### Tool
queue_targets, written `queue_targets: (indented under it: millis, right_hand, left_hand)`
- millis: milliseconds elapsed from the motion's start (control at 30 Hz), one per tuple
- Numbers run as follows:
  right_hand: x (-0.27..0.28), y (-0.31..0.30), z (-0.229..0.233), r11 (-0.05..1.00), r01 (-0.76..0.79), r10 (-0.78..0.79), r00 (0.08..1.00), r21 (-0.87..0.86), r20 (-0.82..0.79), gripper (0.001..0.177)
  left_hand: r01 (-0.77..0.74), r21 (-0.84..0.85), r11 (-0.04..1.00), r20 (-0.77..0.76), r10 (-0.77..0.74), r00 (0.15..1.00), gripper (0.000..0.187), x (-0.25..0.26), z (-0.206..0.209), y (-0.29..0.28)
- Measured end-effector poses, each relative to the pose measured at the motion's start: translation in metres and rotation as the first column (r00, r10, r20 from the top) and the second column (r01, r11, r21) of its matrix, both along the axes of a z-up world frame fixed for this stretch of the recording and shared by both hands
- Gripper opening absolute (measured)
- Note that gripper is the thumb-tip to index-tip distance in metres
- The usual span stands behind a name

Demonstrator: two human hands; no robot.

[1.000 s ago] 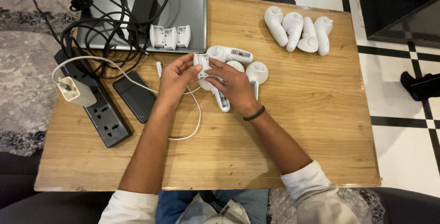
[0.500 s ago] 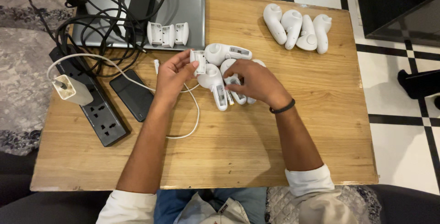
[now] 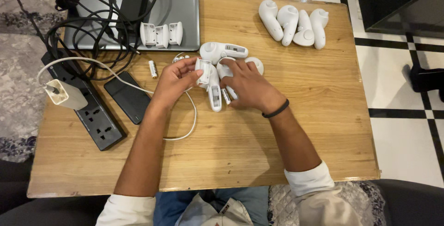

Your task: The person opens the battery compartments of several white handheld devices, inserts AA batteries, and closes the compartments. The devices are handled one at a time on a wooden table with a laptop, power strip, and phone nearby.

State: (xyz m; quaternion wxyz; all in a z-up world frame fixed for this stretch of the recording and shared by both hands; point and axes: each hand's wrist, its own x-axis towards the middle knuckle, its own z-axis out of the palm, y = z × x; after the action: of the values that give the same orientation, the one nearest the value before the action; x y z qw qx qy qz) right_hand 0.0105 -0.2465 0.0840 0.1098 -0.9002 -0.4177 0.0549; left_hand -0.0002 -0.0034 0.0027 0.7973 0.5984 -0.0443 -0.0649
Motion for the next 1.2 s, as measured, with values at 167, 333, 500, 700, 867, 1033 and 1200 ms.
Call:
queue_targets:
  millis: [167,333,500,700,867,1033,1200]
  right_hand:
    - [-0.002,0.007,-0.001,0.997,0.047,-0.045,0.998,-0.066,0.033,0.05]
    - [-0.003,0.009,0.0,0.996,0.036,-0.032,0.998,-0.087,0.048,0.045]
    - [-0.002,0.01,0.0,0.998,-0.031,0.037,0.994,-0.058,0.101,0.046]
    - [0.008,0.0,0.013,0.998,-0.023,0.019,0.998,0.062,0.052,0.045]
    - [0.006,0.004,0.02,0.95,0.071,-0.105,0.99,0.305,0.096,0.049]
    - [0.008,0.028,0.005,0.908,0.097,-0.127,0.991,0.409,0.046,0.051]
    - [0.027,0.072,-0.018,0.917,-0.004,-0.05,0.991,0.399,0.125,0.054]
  left_hand:
    - [-0.015,-0.028,1.0,-0.007,0.015,1.0,0.046,-0.001,0.003,0.002]
    - [-0.047,-0.046,0.998,-0.044,0.045,0.998,0.044,0.0,0.005,0.006]
    - [-0.122,-0.049,0.991,-0.026,0.121,0.992,0.045,-0.001,0.006,0.015]
    - [-0.253,-0.05,0.966,0.022,0.254,0.967,0.041,0.005,0.004,0.034]
    - [-0.439,-0.097,0.893,0.02,0.443,0.896,0.039,0.009,0.003,0.05]
    - [-0.514,-0.07,0.855,0.072,0.518,0.852,0.04,0.008,0.0,0.059]
    - [-0.549,-0.046,0.834,0.098,0.551,0.829,0.041,0.008,-0.006,0.062]
